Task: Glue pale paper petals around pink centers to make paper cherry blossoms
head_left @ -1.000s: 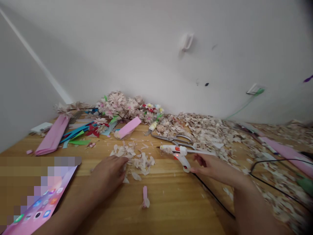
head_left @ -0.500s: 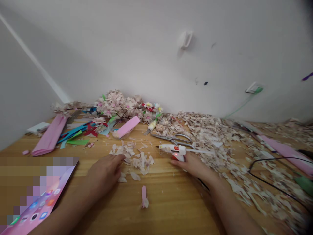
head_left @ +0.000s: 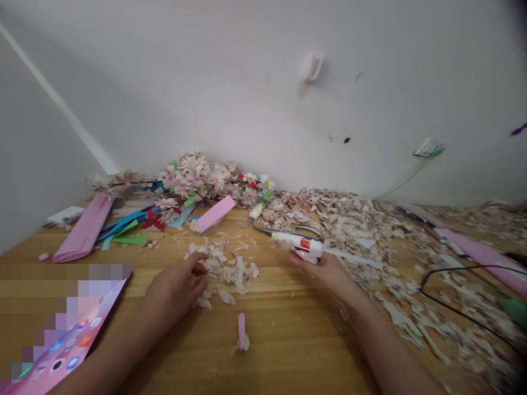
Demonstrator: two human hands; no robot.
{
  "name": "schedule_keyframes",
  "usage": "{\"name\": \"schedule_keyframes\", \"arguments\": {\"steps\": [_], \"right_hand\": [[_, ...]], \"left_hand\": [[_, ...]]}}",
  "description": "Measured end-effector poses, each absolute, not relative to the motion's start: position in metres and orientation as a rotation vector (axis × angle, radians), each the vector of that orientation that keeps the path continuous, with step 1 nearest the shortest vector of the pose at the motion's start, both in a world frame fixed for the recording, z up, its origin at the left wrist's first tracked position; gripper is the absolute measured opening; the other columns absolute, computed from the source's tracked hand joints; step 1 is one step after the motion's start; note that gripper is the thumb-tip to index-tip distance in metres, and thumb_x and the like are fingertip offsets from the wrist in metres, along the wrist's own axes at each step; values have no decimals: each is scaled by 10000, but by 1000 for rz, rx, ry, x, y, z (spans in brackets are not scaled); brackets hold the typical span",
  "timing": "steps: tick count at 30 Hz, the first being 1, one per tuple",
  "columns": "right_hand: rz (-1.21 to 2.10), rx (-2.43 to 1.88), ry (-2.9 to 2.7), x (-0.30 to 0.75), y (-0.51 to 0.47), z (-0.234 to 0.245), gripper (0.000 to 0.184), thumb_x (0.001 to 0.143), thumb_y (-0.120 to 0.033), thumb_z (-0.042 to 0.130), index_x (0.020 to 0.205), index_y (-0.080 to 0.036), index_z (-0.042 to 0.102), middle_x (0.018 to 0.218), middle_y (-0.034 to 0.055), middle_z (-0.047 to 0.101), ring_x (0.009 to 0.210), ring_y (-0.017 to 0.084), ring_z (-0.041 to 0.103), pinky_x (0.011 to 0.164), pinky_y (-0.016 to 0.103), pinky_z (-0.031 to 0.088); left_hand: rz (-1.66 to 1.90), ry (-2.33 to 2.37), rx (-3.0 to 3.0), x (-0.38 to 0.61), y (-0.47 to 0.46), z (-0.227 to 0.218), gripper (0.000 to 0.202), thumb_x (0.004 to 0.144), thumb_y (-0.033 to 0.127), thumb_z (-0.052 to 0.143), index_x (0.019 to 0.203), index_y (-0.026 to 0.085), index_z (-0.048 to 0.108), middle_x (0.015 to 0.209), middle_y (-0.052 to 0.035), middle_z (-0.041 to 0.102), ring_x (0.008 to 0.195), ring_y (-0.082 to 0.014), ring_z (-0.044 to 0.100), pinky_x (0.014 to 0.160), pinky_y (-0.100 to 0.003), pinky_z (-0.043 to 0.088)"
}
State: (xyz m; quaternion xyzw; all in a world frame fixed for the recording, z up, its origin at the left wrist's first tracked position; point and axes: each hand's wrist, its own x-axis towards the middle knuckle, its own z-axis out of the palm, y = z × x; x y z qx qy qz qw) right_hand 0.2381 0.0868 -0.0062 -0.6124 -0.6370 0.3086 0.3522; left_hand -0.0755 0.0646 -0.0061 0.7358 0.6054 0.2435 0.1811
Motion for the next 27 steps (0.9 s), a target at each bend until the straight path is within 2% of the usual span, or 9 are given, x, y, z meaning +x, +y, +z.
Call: {"name": "schedule_keyframes", "arguments": {"steps": [2,5,8,12,18,24,27], "right_hand": [[837,-1508,-1569,233,82,-1,456,685,-478,633,1023,-172,619,1042,86,668,942,277,601,825,413,455],[906,-1377,-1553,220,71,6,421,673,-489,643,957,-179,646,984,81,691,896,274,622,782,404,491],[1013,-1347,-1573,207,58,10,393,672,-496,640,927,-198,660,972,63,700,900,266,629,807,404,494],[1138,-1354,-1670,194,48,11,325,698,-452,629,932,-228,656,985,39,697,930,259,625,856,414,477],[1111,-1449,-1746,187,45,12,283,683,-428,634,895,-241,645,935,31,700,847,248,640,777,392,510],[1083,-1510,-1728,186,47,11,290,680,-422,616,888,-222,644,947,54,695,895,271,627,815,418,489],[1089,-1460,-1742,185,47,10,290,693,-410,605,911,-222,638,979,52,690,909,262,626,831,411,485]], "left_hand": [[844,1635,1897,-71,63,-4,358,746,264,501,1100,243,451,835,-20,684,777,-221,657,714,-362,479],[1047,1417,1605,-66,63,-4,391,694,308,577,1054,229,448,734,16,645,757,-199,661,706,-342,503],[1087,1270,1366,-63,64,-5,414,652,322,626,1009,209,451,710,33,605,720,-200,673,682,-351,521],[1079,1230,1313,-61,63,-4,422,628,302,650,990,196,462,717,39,589,661,-174,663,657,-335,521],[1043,1343,1423,-58,56,-4,382,709,333,576,1052,236,439,887,17,576,557,-141,650,500,-273,481],[1110,1282,1471,-55,54,-3,305,695,301,582,973,208,499,826,-7,604,711,-167,640,615,-319,533],[1117,1237,1415,-55,54,1,298,677,324,604,942,202,539,881,-47,642,843,-194,619,687,-348,540]]}}
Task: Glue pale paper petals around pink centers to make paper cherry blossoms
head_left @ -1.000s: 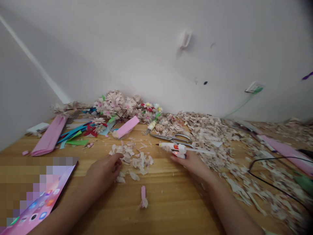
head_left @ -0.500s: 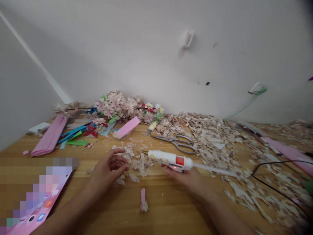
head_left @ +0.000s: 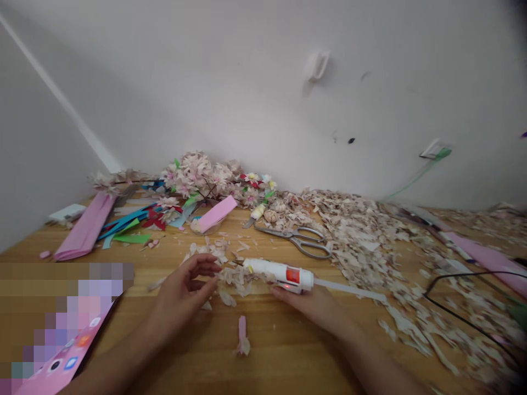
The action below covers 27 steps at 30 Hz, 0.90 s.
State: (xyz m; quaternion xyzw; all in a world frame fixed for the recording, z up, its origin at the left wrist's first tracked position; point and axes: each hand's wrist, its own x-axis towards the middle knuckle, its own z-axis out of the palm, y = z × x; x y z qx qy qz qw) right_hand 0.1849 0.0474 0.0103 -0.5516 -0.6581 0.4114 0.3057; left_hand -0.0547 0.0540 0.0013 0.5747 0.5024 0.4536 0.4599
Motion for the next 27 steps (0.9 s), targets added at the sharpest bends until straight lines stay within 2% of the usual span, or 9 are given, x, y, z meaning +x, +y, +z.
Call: {"name": "schedule_keyframes", "arguments": {"steps": [3,7,10,13,16,19,24,27], "right_hand": [[1091,-1438,-1761,184,48,11,257,701,-405,602,887,-231,635,939,38,701,869,251,638,794,396,504],[1062,-1457,-1777,184,47,12,241,697,-395,612,879,-239,635,922,32,701,844,249,639,757,383,512],[1048,-1487,-1806,184,46,12,233,705,-414,608,857,-240,640,895,31,700,822,240,637,744,365,509],[1049,-1488,-1815,184,46,9,261,707,-446,599,843,-225,632,878,39,691,803,238,632,738,361,504],[1051,-1453,-1850,187,47,2,255,714,-455,591,823,-226,622,883,42,677,803,244,621,731,365,497],[992,-1450,-1893,189,47,-1,209,726,-442,585,769,-239,612,822,34,661,768,238,609,706,347,487],[847,-1369,-2029,186,47,7,104,740,-336,592,708,-241,565,729,11,605,695,203,574,638,298,463],[838,-1287,-2078,184,47,10,133,786,-332,560,715,-219,548,720,6,575,660,173,547,595,271,448]], "left_hand": [[1103,1235,1297,-54,55,4,279,634,334,652,866,193,586,879,-55,671,851,-196,616,696,-335,537],[1129,1239,1195,-54,58,-1,248,562,283,717,764,193,603,711,6,654,694,-148,611,595,-269,532],[1159,1228,1161,-55,60,-5,252,549,270,729,751,200,596,702,35,628,606,-109,588,561,-252,526],[1177,1209,1152,-56,62,-6,308,549,263,729,822,197,602,784,19,644,601,-101,588,606,-271,532],[1195,1173,1097,-56,62,-4,472,556,252,731,1000,213,575,901,-11,672,695,-127,624,691,-303,532],[1156,1157,1005,-56,61,-1,606,549,253,748,1112,221,527,897,-18,699,799,-164,648,755,-321,523],[1129,1151,943,-56,59,-4,495,550,278,767,1008,199,594,708,19,693,681,-148,652,627,-259,536],[1147,1163,916,-55,59,-6,478,538,279,779,972,192,598,683,22,678,651,-148,651,587,-252,537]]}}
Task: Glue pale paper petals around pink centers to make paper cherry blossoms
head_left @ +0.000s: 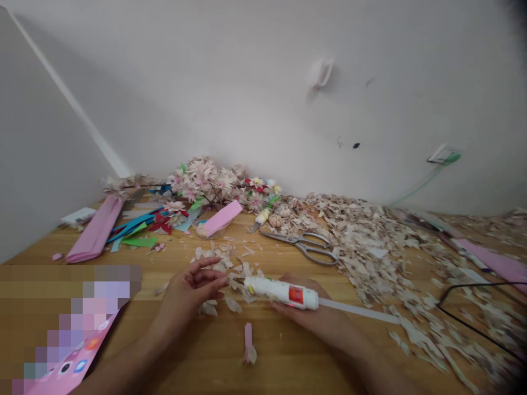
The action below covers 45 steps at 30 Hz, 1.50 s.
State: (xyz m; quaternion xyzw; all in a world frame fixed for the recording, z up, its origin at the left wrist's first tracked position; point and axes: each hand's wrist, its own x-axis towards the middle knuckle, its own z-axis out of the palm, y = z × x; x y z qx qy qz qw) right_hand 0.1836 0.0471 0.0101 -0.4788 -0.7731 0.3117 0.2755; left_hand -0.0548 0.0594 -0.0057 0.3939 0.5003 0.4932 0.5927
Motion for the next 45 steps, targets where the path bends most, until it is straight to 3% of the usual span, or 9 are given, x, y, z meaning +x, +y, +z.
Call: {"name": "schedule_keyframes", "arguments": {"steps": [13,45], "right_hand": [[750,-1255,-2124,180,43,11,185,779,-356,565,658,-237,493,664,-3,543,609,179,527,534,290,392],[727,-1316,-2149,180,45,8,210,769,-349,584,632,-223,486,641,-12,543,588,167,528,517,277,386]], "left_hand": [[1276,1102,933,-53,62,-10,507,532,209,783,982,177,553,635,46,665,598,-101,626,585,-216,545],[1270,1124,998,-53,62,-12,426,543,205,766,929,185,585,632,49,670,619,-93,630,620,-180,498]]}}
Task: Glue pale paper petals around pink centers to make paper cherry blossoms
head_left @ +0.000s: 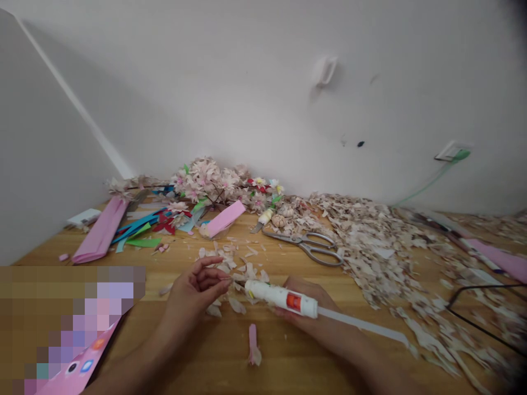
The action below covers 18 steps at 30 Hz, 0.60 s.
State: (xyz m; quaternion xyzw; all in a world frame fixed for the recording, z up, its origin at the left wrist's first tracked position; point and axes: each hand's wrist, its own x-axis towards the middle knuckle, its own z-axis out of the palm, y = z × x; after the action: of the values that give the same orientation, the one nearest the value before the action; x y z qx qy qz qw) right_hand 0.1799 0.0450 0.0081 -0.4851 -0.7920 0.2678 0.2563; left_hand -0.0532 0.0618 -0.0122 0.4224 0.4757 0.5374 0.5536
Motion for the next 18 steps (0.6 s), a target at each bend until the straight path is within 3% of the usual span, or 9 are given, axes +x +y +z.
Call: {"name": "schedule_keyframes", "arguments": {"steps": [9,18], "right_hand": [[755,-1310,-2132,179,44,12,203,783,-324,571,629,-228,477,647,-10,532,595,164,515,518,279,376],[769,-1319,-2135,179,45,10,221,795,-371,558,638,-237,479,656,-10,528,604,170,519,528,287,387]], "left_hand": [[1272,1146,1019,-53,60,-11,430,531,225,770,921,180,593,641,36,668,634,-127,640,634,-232,507],[1261,1134,994,-52,61,-13,420,547,213,765,924,185,585,646,37,667,621,-111,629,619,-218,501]]}}
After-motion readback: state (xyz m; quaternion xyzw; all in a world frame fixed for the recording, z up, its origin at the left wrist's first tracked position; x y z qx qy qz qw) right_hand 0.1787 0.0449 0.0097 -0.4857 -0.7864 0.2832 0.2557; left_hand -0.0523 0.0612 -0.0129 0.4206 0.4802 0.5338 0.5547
